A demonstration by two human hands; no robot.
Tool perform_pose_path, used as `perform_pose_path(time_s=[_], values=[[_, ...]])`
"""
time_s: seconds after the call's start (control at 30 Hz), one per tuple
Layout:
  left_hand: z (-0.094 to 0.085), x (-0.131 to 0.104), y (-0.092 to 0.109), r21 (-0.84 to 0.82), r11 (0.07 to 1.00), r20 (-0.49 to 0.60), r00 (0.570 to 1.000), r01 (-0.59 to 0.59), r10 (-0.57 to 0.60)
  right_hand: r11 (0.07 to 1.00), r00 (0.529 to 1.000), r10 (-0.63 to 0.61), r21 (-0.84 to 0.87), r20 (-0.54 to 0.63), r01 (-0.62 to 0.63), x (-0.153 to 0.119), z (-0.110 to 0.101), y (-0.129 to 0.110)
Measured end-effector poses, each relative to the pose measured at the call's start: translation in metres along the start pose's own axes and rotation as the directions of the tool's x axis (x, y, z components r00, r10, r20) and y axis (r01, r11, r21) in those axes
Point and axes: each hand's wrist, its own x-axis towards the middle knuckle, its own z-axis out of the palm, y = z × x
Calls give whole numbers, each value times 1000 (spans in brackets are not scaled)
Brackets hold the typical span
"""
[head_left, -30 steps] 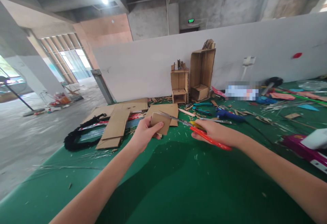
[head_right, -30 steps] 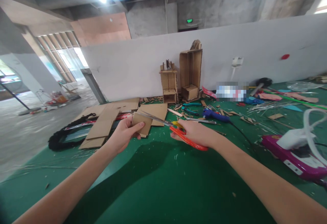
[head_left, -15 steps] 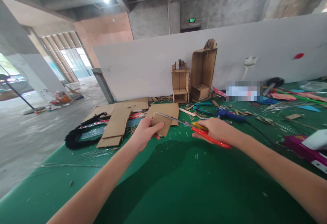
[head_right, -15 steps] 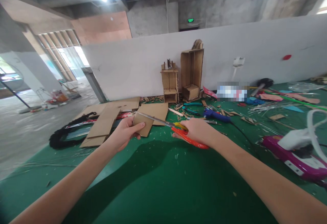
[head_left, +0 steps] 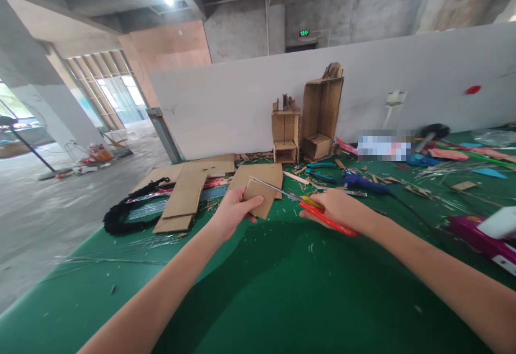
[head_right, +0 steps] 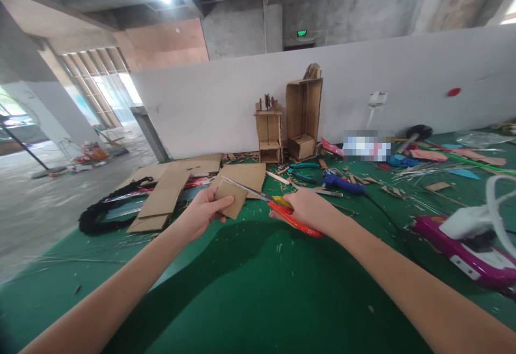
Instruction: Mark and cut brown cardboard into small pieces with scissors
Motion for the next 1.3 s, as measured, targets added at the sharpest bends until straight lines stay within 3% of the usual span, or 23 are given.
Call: perform_pose_path(time_s=[0.3, 0.47, 0.67, 0.97, 1.3], values=[[3, 0, -6, -166, 983, -82, 995, -75, 62, 975, 995, 51, 220, -90, -30, 1, 6, 8], [4, 0, -2, -335, 917, -230, 963, -215, 141, 925, 1000, 11, 381, -22, -2, -3, 2, 7], [3, 4, 1, -548, 816, -228, 971, -187, 69, 887, 994, -50, 461, 94, 2, -10, -7, -8], [3, 6, -4, -537, 811, -217, 967, -234, 135, 858, 968, -141, 513, 206, 16, -13, -18, -17], [9, 2, -3, -452, 864, -187, 971, -221, 150, 855, 984, -136, 515, 115, 58, -10, -6, -12]])
